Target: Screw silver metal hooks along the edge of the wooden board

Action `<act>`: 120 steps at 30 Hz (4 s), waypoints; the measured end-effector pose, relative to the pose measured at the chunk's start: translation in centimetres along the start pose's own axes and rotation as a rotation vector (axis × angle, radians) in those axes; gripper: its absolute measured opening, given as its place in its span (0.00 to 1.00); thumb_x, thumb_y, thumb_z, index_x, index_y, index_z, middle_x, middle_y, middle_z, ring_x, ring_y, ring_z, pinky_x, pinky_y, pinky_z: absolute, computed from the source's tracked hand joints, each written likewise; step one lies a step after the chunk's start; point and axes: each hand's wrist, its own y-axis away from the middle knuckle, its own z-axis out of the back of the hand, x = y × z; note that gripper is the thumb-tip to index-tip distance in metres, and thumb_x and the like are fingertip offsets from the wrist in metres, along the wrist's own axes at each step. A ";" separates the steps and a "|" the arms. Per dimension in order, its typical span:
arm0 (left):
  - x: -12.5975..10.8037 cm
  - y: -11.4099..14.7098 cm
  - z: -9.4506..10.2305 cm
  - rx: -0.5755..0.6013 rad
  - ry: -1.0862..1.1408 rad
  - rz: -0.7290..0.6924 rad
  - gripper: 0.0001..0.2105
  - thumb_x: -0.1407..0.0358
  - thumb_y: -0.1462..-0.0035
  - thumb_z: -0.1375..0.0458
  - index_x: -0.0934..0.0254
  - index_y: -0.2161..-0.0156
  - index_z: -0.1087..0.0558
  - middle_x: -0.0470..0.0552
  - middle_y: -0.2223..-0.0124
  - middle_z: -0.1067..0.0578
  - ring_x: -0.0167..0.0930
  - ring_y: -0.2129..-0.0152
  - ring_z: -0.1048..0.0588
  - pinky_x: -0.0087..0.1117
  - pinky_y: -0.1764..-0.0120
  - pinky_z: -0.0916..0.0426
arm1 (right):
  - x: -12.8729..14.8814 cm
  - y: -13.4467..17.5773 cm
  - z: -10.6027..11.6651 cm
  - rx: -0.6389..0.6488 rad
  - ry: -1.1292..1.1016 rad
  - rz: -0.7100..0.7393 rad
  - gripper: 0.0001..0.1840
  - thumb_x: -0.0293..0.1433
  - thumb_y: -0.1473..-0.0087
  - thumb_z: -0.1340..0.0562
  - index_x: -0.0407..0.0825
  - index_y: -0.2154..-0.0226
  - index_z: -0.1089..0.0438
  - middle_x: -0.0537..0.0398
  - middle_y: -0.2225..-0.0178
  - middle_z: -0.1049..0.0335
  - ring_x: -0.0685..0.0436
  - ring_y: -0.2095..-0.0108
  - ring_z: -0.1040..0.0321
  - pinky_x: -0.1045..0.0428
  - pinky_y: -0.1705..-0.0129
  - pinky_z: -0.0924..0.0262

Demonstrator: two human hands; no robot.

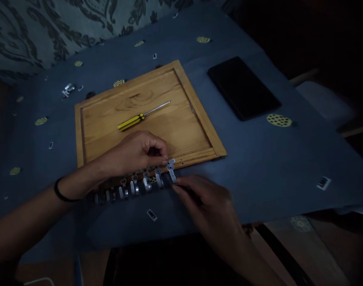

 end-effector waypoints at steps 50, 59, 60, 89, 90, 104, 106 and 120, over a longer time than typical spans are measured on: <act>0.1 0.4 -0.3 -0.022 -0.030 -0.028 0.07 0.71 0.42 0.39 0.68 0.72 0.25 0.44 0.74 0.25 0.22 0.77 0.29 0.23 0.73 0.41 | -2.9 -1.5 3.4 0.173 0.438 0.492 0.21 0.21 0.35 0.50 0.45 0.43 0.36 0.52 0.63 0.26 0.46 0.66 0.27 0.53 0.69 0.35; -0.1 0.5 -0.2 -0.002 -0.003 -0.009 0.09 0.69 0.40 0.40 0.66 0.73 0.25 0.44 0.73 0.25 0.23 0.77 0.29 0.23 0.73 0.39 | -3.2 -1.5 3.6 0.222 0.473 0.513 0.23 0.23 0.35 0.54 0.46 0.41 0.38 0.52 0.67 0.29 0.46 0.67 0.30 0.54 0.68 0.35; 0.0 0.5 -0.2 -0.004 -0.009 -0.011 0.09 0.69 0.41 0.40 0.66 0.72 0.25 0.44 0.73 0.25 0.23 0.76 0.29 0.23 0.73 0.39 | -3.2 -1.6 3.6 0.226 0.489 0.509 0.24 0.23 0.35 0.54 0.47 0.41 0.38 0.52 0.67 0.29 0.46 0.68 0.30 0.54 0.68 0.35; 0.0 3.2 0.6 -0.222 0.000 -0.071 0.10 0.65 0.37 0.45 0.67 0.66 0.24 0.47 0.70 0.25 0.26 0.74 0.29 0.25 0.69 0.36 | -4.0 -1.2 3.1 0.234 0.565 0.520 0.33 0.17 0.44 0.51 0.50 0.39 0.37 0.51 0.63 0.28 0.44 0.63 0.31 0.53 0.68 0.36; 0.0 3.4 0.6 -0.239 -0.028 -0.087 0.09 0.66 0.37 0.45 0.67 0.65 0.24 0.47 0.70 0.24 0.26 0.73 0.28 0.25 0.68 0.36 | -4.0 -1.2 3.1 0.232 0.568 0.520 0.33 0.16 0.45 0.51 0.50 0.39 0.36 0.50 0.62 0.28 0.44 0.63 0.31 0.53 0.68 0.35; 0.9 3.6 -0.8 -0.199 -0.147 -0.213 0.15 0.77 0.38 0.47 0.62 0.55 0.20 0.50 0.57 0.20 0.27 0.62 0.23 0.28 0.56 0.30 | -3.6 -1.5 3.0 0.201 0.569 0.545 0.29 0.18 0.42 0.50 0.49 0.41 0.35 0.51 0.65 0.30 0.45 0.68 0.34 0.53 0.71 0.39; 0.9 3.6 -0.8 -0.194 -0.157 -0.212 0.16 0.78 0.38 0.47 0.61 0.55 0.20 0.50 0.57 0.20 0.27 0.62 0.23 0.28 0.55 0.30 | -3.5 -1.5 3.1 0.207 0.559 0.536 0.29 0.18 0.42 0.50 0.49 0.41 0.34 0.51 0.66 0.29 0.45 0.68 0.34 0.53 0.71 0.39; 1.2 3.8 -1.4 -0.240 -0.240 -0.220 0.19 0.80 0.40 0.47 0.59 0.54 0.19 0.49 0.59 0.22 0.28 0.63 0.24 0.28 0.60 0.32 | -3.8 -1.3 2.9 0.197 0.600 0.537 0.27 0.18 0.40 0.51 0.50 0.42 0.34 0.53 0.67 0.31 0.46 0.68 0.35 0.53 0.72 0.43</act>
